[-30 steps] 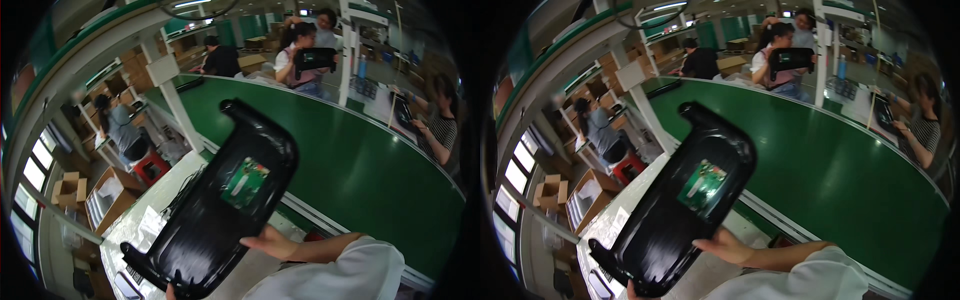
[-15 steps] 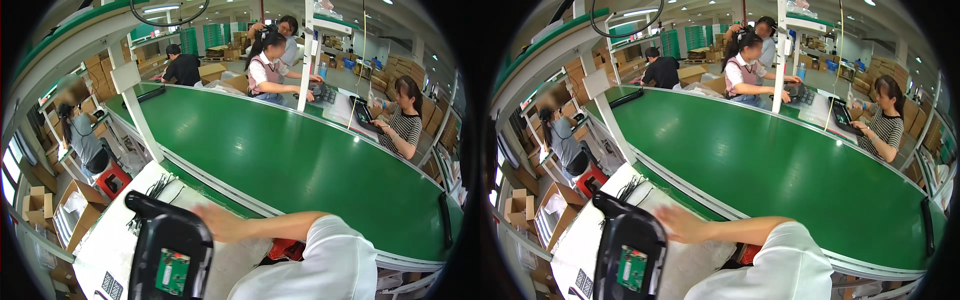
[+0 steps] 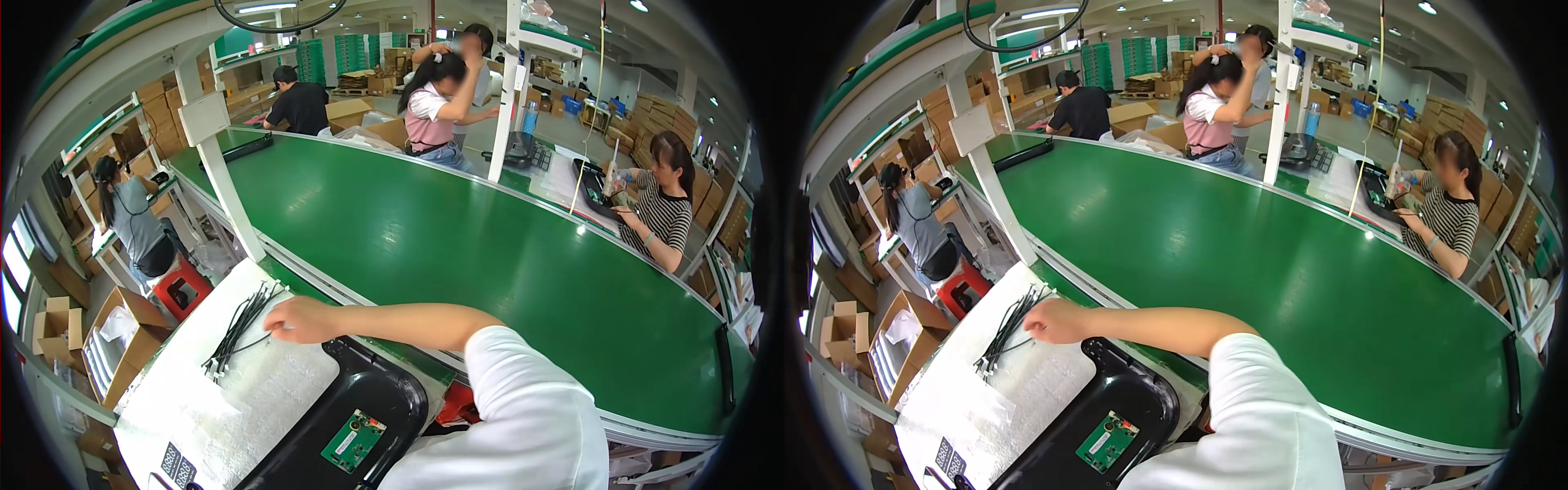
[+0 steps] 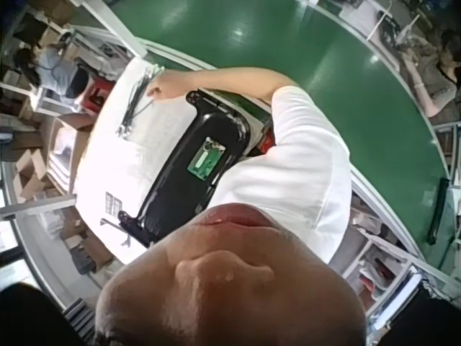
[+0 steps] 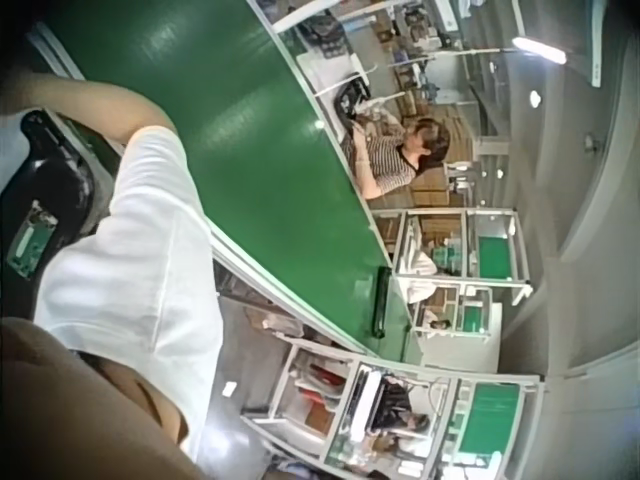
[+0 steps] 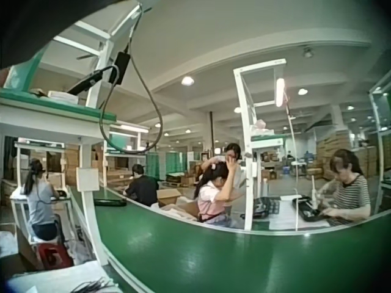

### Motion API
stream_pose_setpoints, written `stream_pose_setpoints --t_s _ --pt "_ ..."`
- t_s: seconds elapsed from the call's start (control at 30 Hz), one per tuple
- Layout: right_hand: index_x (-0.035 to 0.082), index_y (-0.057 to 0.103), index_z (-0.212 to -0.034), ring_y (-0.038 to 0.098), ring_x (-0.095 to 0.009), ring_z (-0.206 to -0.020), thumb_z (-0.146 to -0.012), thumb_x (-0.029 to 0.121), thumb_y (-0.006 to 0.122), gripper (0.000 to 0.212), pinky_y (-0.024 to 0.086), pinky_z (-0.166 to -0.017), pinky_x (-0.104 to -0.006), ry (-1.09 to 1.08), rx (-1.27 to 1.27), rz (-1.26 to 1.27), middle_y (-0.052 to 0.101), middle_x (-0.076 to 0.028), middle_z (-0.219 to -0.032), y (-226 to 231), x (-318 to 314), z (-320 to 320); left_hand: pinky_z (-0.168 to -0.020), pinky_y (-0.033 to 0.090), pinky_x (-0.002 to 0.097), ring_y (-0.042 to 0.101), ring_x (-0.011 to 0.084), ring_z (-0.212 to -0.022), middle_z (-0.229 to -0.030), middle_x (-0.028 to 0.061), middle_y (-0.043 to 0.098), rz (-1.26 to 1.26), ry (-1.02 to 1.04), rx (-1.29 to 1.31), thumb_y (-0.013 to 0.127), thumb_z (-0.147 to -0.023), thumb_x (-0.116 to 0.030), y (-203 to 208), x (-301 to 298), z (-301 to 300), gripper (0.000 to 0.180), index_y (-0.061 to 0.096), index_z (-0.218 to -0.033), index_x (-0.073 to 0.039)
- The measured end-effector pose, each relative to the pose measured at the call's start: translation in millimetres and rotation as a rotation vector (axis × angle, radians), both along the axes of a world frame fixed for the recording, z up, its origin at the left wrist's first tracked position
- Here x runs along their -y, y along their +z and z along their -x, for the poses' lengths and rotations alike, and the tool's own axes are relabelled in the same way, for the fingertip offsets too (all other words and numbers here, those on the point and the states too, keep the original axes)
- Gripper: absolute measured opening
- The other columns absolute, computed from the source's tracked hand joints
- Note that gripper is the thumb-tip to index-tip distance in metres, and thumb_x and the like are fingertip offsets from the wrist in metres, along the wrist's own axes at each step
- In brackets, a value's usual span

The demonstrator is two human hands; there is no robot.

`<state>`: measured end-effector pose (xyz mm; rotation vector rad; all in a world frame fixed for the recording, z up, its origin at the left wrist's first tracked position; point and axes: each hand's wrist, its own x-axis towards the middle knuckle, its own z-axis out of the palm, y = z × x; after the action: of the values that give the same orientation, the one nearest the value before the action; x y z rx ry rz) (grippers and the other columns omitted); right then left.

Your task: The recorder is assembling electronic components by inserting circuit boards into plastic housings and securing wires on a factory assembly line.

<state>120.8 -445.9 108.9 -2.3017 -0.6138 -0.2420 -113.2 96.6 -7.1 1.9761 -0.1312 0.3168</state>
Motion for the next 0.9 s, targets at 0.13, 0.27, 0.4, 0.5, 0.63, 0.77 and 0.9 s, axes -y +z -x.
stream_pose_setpoints --t_s 0.13,0.27,0.4,0.5,0.63,0.77,0.9 --pt "0.002 0.063 -0.100 0.064 -0.030 -0.089 -0.082 0.015 0.061 0.023 0.051 -0.080 -0.0392 0.137 0.282 0.189 0.065 -0.012 -0.090 -22.8 -35.9 -50.2 -0.093 0.046 0.0393 0.059 0.0316 -0.105 -0.117 0.0191 0.061 -0.109 0.451 -0.045 0.060 -0.084 -0.010 120.8 108.1 -20.9 0.033 0.061 -0.115 0.003" --pt "0.003 0.065 -0.092 0.065 -0.031 -0.088 -0.078 0.014 0.063 0.018 0.052 -0.079 -0.0416 -0.089 0.486 0.409 0.066 -0.013 -0.089 -79.2 -67.1 -103.0 -0.092 0.047 0.0378 0.058 0.0310 -0.105 -0.117 0.0163 0.061 -0.324 0.150 0.200 0.068 -0.086 -0.016 138.5 146.2 -34.9 0.035 0.062 -0.116 0.001" --pt "0.003 0.066 -0.083 0.066 -0.031 -0.088 -0.076 0.014 0.063 0.014 0.052 -0.078 -0.0439 0.023 0.151 0.673 0.066 -0.015 -0.091 -73.3 -84.6 -120.8 -0.087 0.049 0.0340 0.061 0.0264 -0.098 -0.111 0.0150 0.064 -0.460 -0.105 0.263 0.068 -0.085 -0.005 138.3 147.6 -44.1 0.033 0.060 -0.115 0.004" --pt "0.002 0.066 -0.080 0.065 -0.033 -0.087 -0.075 0.013 0.061 0.013 0.053 -0.077 -0.0439 0.011 0.217 0.599 0.066 -0.016 -0.089 -70.5 -89.2 -121.5 -0.084 0.050 0.0317 0.062 0.0227 -0.094 -0.106 0.0136 0.065 -0.377 -0.099 0.178 0.067 -0.086 -0.002 134.0 143.6 -50.1 0.031 0.060 -0.115 0.005" --pt "0.001 0.066 -0.081 0.065 -0.034 -0.087 -0.076 0.011 0.058 0.014 0.052 -0.076 -0.0435 -0.022 0.184 0.442 0.065 -0.017 -0.088 -46.1 -93.2 -118.2 -0.080 0.050 0.0285 0.062 0.0176 -0.090 -0.101 0.0120 0.066 -0.195 -0.065 0.014 0.064 -0.088 0.000 136.9 135.9 -56.5 0.027 0.060 -0.114 0.006" --pt "0.002 0.067 -0.085 0.064 -0.034 -0.088 -0.077 0.011 0.055 0.017 0.051 -0.077 -0.0430 0.108 0.176 0.190 0.065 -0.017 -0.088 6.5 -89.4 -112.5 -0.077 0.050 0.0260 0.062 0.0151 -0.086 -0.100 0.0124 0.066 -0.105 -0.182 -0.022 0.061 -0.090 -0.001 139.8 134.6 -67.1 0.026 0.060 -0.115 0.005" --pt "0.003 0.069 -0.087 0.063 -0.033 -0.090 -0.079 0.011 0.055 0.018 0.050 -0.078 -0.0427 0.198 0.202 0.150 0.065 -0.015 -0.090 41.9 -88.2 -97.5 -0.073 0.051 0.0271 0.062 0.0166 -0.082 -0.100 0.0133 0.065 0.156 -0.297 -0.116 0.058 -0.093 -0.006 132.4 123.3 -95.7 0.026 0.060 -0.116 0.004"
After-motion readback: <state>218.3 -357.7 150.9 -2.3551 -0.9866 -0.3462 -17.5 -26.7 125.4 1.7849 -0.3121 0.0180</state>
